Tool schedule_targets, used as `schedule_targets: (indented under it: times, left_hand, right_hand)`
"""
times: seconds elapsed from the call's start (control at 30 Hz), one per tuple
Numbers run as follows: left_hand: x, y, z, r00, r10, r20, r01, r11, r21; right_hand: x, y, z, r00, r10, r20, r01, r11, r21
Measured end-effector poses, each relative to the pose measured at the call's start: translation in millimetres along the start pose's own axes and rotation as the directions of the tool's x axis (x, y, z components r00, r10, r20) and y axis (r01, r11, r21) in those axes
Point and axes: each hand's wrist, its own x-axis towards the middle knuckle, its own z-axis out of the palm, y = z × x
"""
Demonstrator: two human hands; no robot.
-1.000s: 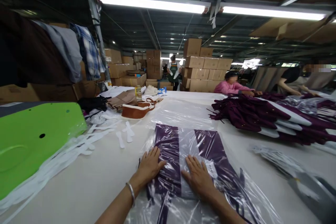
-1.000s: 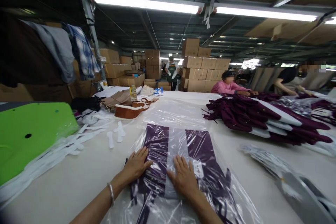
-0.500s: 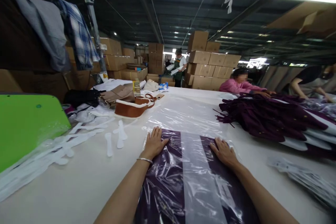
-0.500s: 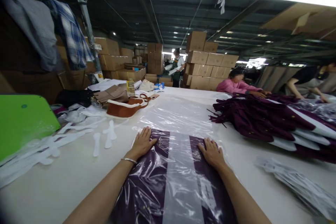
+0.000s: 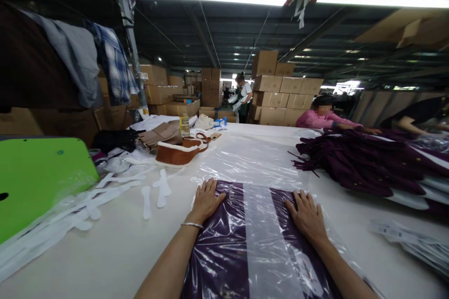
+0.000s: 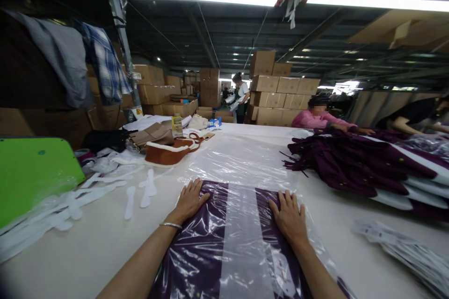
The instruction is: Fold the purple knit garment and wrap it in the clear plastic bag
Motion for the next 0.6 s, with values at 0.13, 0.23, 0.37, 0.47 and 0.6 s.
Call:
schedule_targets:
  times: [0.13, 0.23, 0.37, 0.47, 0.6]
  left_hand:
    - [1, -2, 2.1, 1.0, 0.006, -0.013, -0.006, 1.0, 0.007]
    - [1, -2, 1.6, 1.0, -0.001, 0.009, 0.001, 1.0, 0.002]
    - [-1, -1, -0.2, 1.0, -0.001, 0.015, 0.001, 1.0, 0.02]
    - [-2, 0, 0.6, 1.0, 0.016, -0.015, -0.015, 0.999, 0.039]
    - [-4, 0, 4.2, 0.995, 0.059, -0.082, -0.05, 0.993, 0.103]
  right_hand:
    - [1, 0, 1, 0.999, 0.024, 0.032, -0.025, 0.999, 0.028]
    - [1, 2, 1, 0.999, -0.006, 0.051, 0.007, 1.0, -0.01]
    - [-3, 9, 0, 0.987, -0.153, 0.046, 0.157, 0.982, -0.102]
    - [-2, 14, 3, 0.982, -0.186, 0.018, 0.186, 0.979, -0.082]
    - [1, 18, 9, 0.975, -0.223, -0.003, 0.222, 0.973, -0.059]
